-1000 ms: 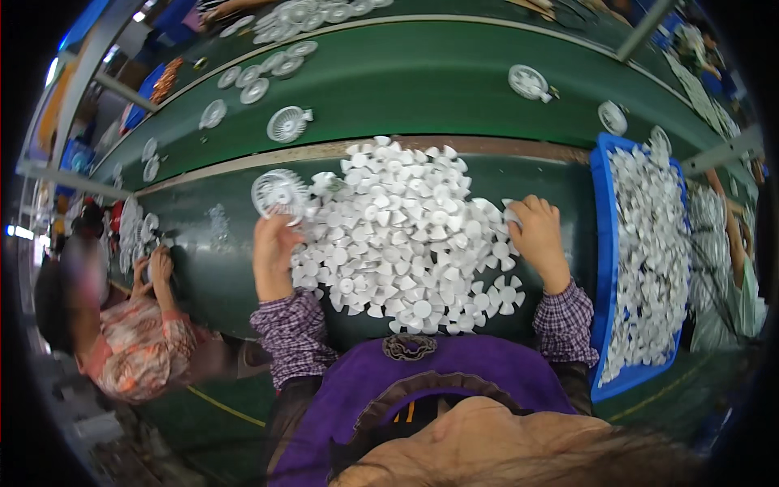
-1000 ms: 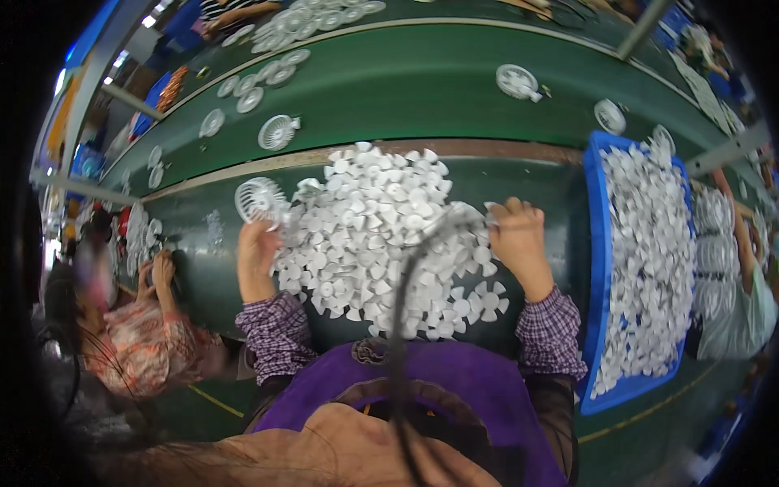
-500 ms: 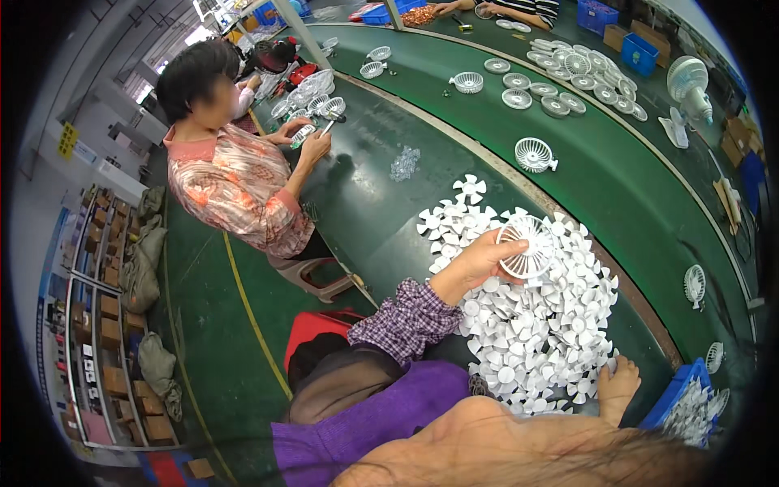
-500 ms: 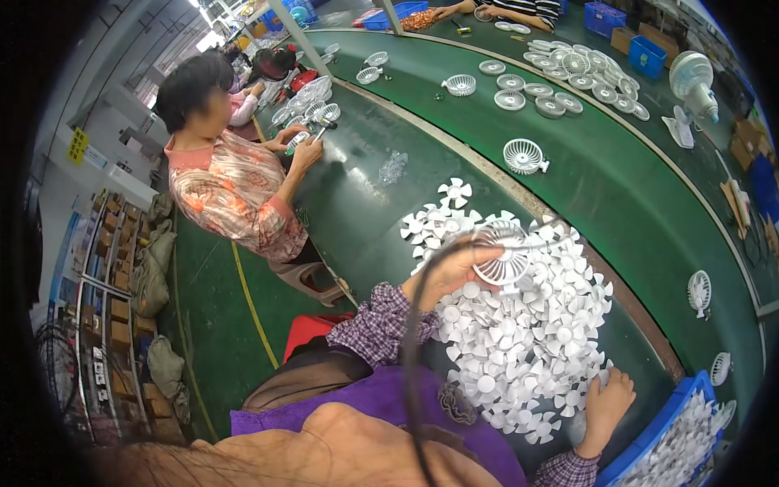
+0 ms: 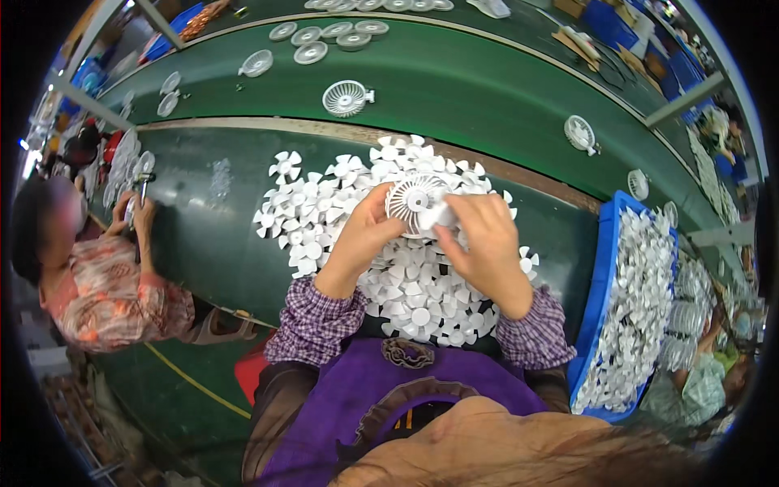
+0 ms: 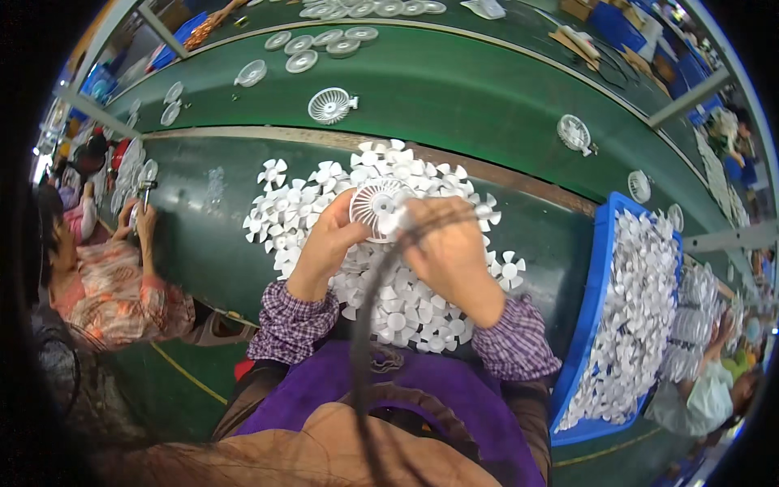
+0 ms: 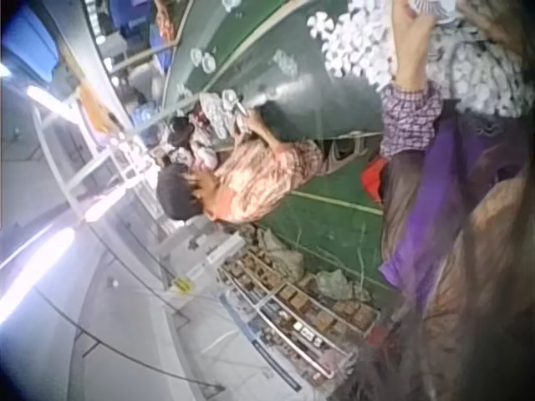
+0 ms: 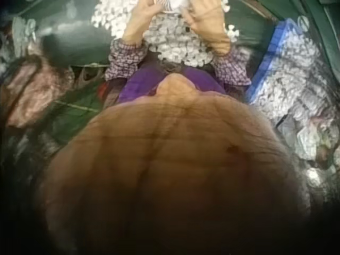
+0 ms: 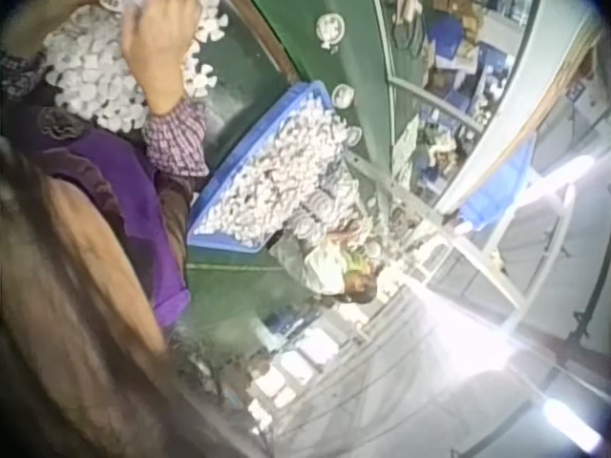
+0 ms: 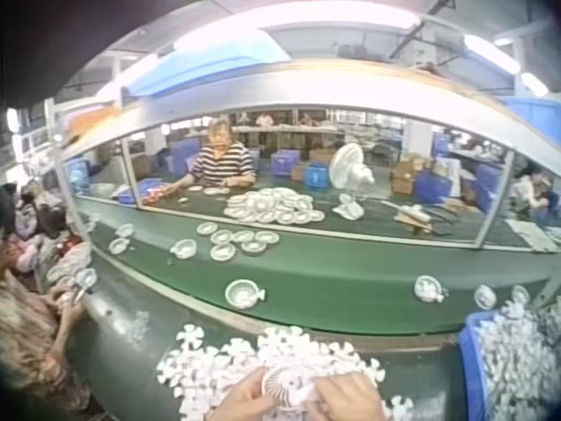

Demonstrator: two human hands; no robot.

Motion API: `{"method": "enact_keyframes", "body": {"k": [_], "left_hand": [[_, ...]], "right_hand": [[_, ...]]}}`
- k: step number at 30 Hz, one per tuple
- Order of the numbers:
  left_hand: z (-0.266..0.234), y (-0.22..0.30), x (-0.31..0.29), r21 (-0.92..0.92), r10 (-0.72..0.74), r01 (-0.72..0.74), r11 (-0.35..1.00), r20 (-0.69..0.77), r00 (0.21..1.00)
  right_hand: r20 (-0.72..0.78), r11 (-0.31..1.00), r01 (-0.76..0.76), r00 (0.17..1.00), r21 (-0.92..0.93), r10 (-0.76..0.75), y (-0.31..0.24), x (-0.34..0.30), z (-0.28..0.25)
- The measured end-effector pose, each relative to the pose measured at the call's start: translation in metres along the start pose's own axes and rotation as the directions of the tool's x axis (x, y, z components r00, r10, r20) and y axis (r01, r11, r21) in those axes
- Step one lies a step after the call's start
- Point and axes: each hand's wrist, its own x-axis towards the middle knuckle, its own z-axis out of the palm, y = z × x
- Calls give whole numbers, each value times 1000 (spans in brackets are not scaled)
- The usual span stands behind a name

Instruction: Assembling white plastic fan blades into their circular housings on an electronics assembly line.

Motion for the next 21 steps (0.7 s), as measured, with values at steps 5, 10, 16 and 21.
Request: {"method": "enact_keyframes", "body": {"k": [5,10,16,21], "left_hand": [[21,0,-1,40,-10,8,999,44,999],[34,-12,-5,-51,74,-78,996,-77,994],[39,-1,-11,432,193,-132,892,-100,976],[30,0,-14,516,187,-168,840,15,982]], "right_hand": [[-32,1000,22,999,-2,-22,6,-4,12],[-30,1000,24,999,19,-23,3,-15,19],[-114,987,-28,992,156,47,4,-29,16],[70,883,-251,967,397,244,9,-22,-1]]}}
